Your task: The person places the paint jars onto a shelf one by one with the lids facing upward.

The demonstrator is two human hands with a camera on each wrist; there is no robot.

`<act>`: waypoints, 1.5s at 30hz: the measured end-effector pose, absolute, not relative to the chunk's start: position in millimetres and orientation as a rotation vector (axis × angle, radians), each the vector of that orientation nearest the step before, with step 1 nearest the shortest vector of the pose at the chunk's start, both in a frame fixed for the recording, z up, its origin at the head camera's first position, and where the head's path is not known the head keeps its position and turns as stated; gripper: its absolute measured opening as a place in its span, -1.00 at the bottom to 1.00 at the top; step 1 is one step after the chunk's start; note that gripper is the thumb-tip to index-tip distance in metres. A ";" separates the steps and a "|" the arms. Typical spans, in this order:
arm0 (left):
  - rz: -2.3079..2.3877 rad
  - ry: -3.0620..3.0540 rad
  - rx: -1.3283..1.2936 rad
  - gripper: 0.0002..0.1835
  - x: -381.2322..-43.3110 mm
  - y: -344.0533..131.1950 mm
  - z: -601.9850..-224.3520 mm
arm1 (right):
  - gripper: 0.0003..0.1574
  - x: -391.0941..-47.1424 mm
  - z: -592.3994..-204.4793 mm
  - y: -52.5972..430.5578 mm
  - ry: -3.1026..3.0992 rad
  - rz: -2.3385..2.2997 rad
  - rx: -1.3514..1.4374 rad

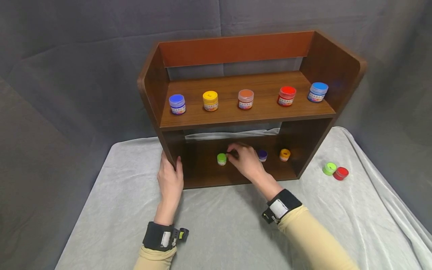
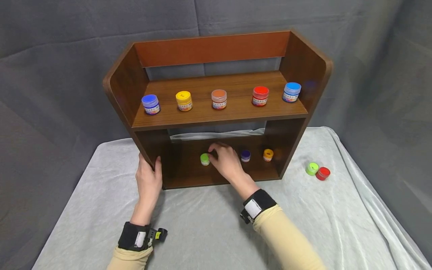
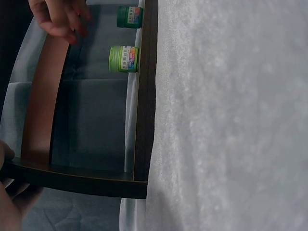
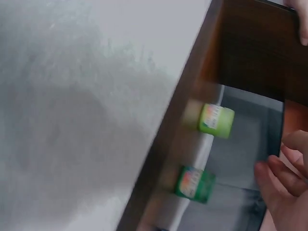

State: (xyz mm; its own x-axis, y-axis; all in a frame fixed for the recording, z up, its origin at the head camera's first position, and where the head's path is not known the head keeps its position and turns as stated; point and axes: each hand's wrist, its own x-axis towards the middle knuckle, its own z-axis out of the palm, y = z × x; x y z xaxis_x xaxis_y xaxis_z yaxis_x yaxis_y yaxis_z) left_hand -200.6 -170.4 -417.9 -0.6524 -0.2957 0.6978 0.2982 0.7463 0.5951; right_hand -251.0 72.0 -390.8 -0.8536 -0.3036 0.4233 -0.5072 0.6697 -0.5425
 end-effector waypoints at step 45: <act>-0.920 -2.118 -0.021 -0.44 -201.1 -171.8 -417.7 | -0.80 -201.7 -347.4 280.1 -2.921 0.655 0.975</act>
State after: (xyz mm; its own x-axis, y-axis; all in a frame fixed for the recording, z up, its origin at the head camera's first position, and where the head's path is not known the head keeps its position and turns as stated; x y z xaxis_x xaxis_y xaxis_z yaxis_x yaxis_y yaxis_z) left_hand -201.1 -171.8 -417.7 -0.6731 -0.2804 0.6843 0.3086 0.7344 0.6045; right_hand -201.7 280.1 -347.4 -0.8082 -0.5759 0.1230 -0.5732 0.7216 -0.3883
